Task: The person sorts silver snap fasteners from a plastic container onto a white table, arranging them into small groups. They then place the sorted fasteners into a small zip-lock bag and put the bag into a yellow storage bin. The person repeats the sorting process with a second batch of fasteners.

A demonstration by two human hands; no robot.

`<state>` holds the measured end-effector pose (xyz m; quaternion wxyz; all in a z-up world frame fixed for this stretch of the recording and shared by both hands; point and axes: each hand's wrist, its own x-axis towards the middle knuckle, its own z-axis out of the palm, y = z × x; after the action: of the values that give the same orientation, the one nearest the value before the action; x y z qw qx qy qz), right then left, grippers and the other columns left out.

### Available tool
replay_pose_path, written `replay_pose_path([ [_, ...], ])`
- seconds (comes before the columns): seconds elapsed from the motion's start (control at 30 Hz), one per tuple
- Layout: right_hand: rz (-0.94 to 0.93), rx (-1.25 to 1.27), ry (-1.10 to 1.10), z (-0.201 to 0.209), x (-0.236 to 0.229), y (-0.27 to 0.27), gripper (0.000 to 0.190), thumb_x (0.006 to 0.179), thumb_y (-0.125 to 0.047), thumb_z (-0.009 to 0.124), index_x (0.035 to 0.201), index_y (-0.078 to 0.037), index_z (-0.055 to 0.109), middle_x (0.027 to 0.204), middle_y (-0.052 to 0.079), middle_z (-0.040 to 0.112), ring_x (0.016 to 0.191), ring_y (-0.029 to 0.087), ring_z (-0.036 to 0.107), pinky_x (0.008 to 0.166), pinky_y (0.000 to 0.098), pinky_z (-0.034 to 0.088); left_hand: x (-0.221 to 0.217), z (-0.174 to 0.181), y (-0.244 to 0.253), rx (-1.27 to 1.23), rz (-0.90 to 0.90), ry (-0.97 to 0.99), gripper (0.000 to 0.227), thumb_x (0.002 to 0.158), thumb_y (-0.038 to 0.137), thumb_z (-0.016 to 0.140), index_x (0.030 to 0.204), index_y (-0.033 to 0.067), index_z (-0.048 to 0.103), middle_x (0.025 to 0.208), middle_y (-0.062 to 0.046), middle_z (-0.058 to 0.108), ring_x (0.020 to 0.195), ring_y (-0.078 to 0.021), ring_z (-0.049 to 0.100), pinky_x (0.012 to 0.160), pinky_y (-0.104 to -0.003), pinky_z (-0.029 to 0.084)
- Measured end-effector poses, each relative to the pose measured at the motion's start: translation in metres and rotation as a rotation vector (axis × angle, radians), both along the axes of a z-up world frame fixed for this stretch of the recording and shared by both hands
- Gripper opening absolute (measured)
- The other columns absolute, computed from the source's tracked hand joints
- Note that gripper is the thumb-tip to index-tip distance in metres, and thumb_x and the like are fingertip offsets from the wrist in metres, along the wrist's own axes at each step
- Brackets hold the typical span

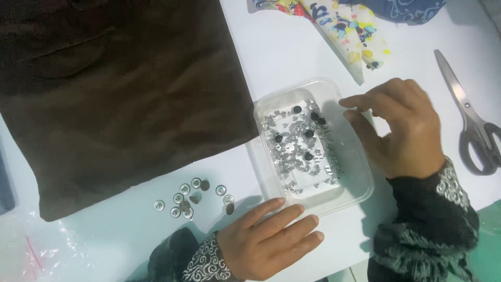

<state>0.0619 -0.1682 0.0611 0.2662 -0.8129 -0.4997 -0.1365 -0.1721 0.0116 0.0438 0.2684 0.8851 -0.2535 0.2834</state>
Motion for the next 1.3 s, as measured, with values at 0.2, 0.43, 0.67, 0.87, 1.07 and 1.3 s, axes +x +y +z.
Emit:
replay_pose_path([
  [0.2, 0.01, 0.102, 0.052, 0.011, -0.004, 0.003, 0.005, 0.108, 0.01, 0.076, 0.111, 0.006, 0.078, 0.092, 0.017, 0.066, 0.076, 0.025, 0.054, 0.069, 0.0366, 0.045, 0.003, -0.009, -0.003, 0.013, 0.019, -0.163, 0.016, 0.103, 0.013, 0.078, 0.117, 0.0084, 0.075, 0.119, -0.01, 0.073, 0.111, -0.0259, 0.071, 0.099, -0.043, 0.063],
  [0.43, -0.119, 0.295, -0.022, -0.009, 0.005, -0.007, 0.008, 0.112, 0.008, 0.072, 0.111, 0.005, 0.079, 0.088, 0.013, 0.061, 0.083, 0.026, 0.053, 0.073, 0.0383, 0.043, -0.005, -0.011, -0.004, 0.042, -0.026, -0.322, 0.02, 0.1, 0.009, 0.083, 0.117, 0.0067, 0.074, 0.116, -0.011, 0.074, 0.107, -0.0267, 0.071, 0.097, -0.043, 0.063],
  [0.67, -0.247, 0.493, -0.066, -0.004, -0.028, -0.022, 0.007, 0.116, 0.002, 0.064, 0.118, 0.005, 0.07, 0.103, 0.018, 0.06, 0.086, 0.026, 0.056, 0.072, 0.0361, 0.047, -0.044, -0.01, 0.044, 0.048, 0.123, -0.302, 0.024, 0.1, 0.01, 0.077, 0.123, 0.0085, 0.072, 0.123, -0.014, 0.071, 0.111, -0.0296, 0.07, 0.097, -0.047, 0.059],
  [0.87, -0.153, 0.537, -0.007, -0.014, -0.127, 0.003, 0.015, 0.109, -0.008, 0.064, 0.112, 0.006, 0.066, 0.095, 0.018, 0.061, 0.085, 0.031, 0.061, 0.08, 0.0415, 0.051, -0.096, -0.018, 0.136, -0.126, 0.451, -0.101, 0.033, 0.101, 0.032, 0.061, 0.123, 0.0099, 0.069, 0.125, -0.009, 0.069, 0.116, -0.0312, 0.067, 0.101, -0.048, 0.051],
  [1.07, 0.275, 0.063, 0.17, -0.022, -0.212, 0.061, 0.07, 0.084, -0.038, 0.079, 0.141, -0.01, 0.052, 0.137, 0.021, 0.055, 0.13, 0.045, 0.053, 0.105, 0.0542, 0.052, -0.134, -0.017, 0.18, -0.164, 0.602, 0.03, 0.044, 0.1, 0.032, 0.061, 0.134, 0.0059, 0.066, 0.128, -0.014, 0.068, 0.119, -0.0352, 0.062, 0.102, -0.049, 0.048],
  [1.3, 0.315, -0.312, 0.186, -0.019, -0.21, 0.109, 0.102, 0.089, -0.065, 0.064, 0.159, -0.006, 0.021, 0.159, 0.034, 0.025, 0.149, 0.057, 0.021, 0.121, 0.0628, 0.03, -0.132, -0.025, 0.183, -0.088, 0.517, 0.132, 0.05, 0.097, 0.039, 0.061, 0.136, 0.0078, 0.064, 0.123, -0.014, 0.069, 0.115, -0.0344, 0.064, 0.097, -0.048, 0.05],
])
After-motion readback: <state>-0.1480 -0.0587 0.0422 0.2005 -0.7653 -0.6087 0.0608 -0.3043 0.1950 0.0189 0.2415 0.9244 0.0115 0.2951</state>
